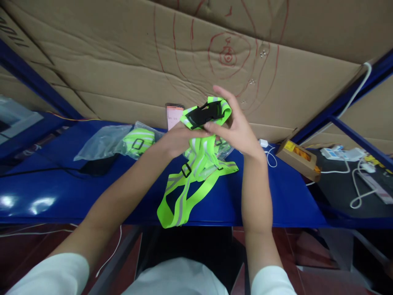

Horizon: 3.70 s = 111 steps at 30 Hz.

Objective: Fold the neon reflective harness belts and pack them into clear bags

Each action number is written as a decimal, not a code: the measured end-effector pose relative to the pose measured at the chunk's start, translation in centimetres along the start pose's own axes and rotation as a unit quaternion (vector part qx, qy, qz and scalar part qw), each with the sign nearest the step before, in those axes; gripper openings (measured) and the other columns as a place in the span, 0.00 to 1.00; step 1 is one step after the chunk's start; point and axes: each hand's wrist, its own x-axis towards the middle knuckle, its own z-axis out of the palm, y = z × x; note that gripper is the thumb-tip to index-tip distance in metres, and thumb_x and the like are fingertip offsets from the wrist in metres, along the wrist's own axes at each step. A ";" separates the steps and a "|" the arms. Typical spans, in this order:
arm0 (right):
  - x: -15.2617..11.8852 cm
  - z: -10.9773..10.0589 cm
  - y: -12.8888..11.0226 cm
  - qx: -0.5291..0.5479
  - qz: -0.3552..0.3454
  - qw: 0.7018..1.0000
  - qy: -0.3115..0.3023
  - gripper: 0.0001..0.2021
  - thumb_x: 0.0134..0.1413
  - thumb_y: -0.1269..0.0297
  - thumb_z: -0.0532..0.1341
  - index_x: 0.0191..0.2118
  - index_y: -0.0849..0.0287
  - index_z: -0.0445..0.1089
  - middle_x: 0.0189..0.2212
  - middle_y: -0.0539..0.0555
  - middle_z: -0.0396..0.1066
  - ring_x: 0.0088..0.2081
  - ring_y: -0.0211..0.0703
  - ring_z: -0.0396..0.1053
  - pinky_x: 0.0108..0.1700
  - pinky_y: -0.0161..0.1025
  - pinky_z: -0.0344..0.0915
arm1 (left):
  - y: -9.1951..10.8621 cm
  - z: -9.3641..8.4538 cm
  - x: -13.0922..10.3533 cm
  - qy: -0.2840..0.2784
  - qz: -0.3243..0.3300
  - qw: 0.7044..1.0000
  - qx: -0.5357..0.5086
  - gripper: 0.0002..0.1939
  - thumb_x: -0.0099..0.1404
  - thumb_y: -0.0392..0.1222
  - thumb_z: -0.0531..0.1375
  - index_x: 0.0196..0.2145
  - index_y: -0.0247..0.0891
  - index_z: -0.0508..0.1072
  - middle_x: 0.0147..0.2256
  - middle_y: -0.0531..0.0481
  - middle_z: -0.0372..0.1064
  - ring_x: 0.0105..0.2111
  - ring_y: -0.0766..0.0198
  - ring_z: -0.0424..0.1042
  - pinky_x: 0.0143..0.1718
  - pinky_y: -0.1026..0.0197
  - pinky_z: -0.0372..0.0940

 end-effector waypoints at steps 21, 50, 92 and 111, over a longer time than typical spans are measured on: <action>-0.5 -0.4 -2.0 0.122 0.119 0.985 -0.016 0.26 0.46 0.56 0.76 0.51 0.51 0.72 0.44 0.49 0.76 0.35 0.39 0.74 0.28 0.32 0.73 | -0.3 -0.4 -0.3 -0.015 0.022 0.997 0.067 0.27 0.55 0.42 0.74 0.53 0.40 0.76 0.44 0.47 0.80 0.42 0.54 0.80 0.54 0.44 0.71; -0.7 2.4 -4.6 -0.021 -0.106 0.968 0.228 0.16 0.55 0.56 0.71 0.47 0.49 0.72 0.48 0.51 0.72 0.53 0.52 0.74 0.58 0.49 0.71 | 1.5 1.2 -1.8 -0.093 -0.034 0.995 0.031 0.19 0.59 0.49 0.72 0.43 0.36 0.77 0.34 0.44 0.80 0.37 0.50 0.81 0.46 0.45 0.74; -9.3 6.7 2.7 0.378 0.286 0.838 -0.269 0.29 0.44 0.57 0.75 0.54 0.55 0.73 0.50 0.55 0.78 0.52 0.51 0.76 0.56 0.49 0.73 | 4.8 0.2 -1.8 0.056 0.161 0.984 0.041 0.10 0.72 0.43 0.61 0.46 0.40 0.80 0.47 0.49 0.78 0.46 0.54 0.80 0.47 0.54 0.76; -18.2 10.2 -2.2 0.225 0.345 0.904 -0.115 0.27 0.53 0.55 0.71 0.57 0.56 0.71 0.52 0.58 0.76 0.55 0.56 0.74 0.59 0.56 0.70 | 4.4 0.6 -1.7 0.070 0.071 0.995 -0.014 0.12 0.73 0.42 0.59 0.47 0.34 0.79 0.45 0.45 0.79 0.42 0.53 0.82 0.40 0.58 0.76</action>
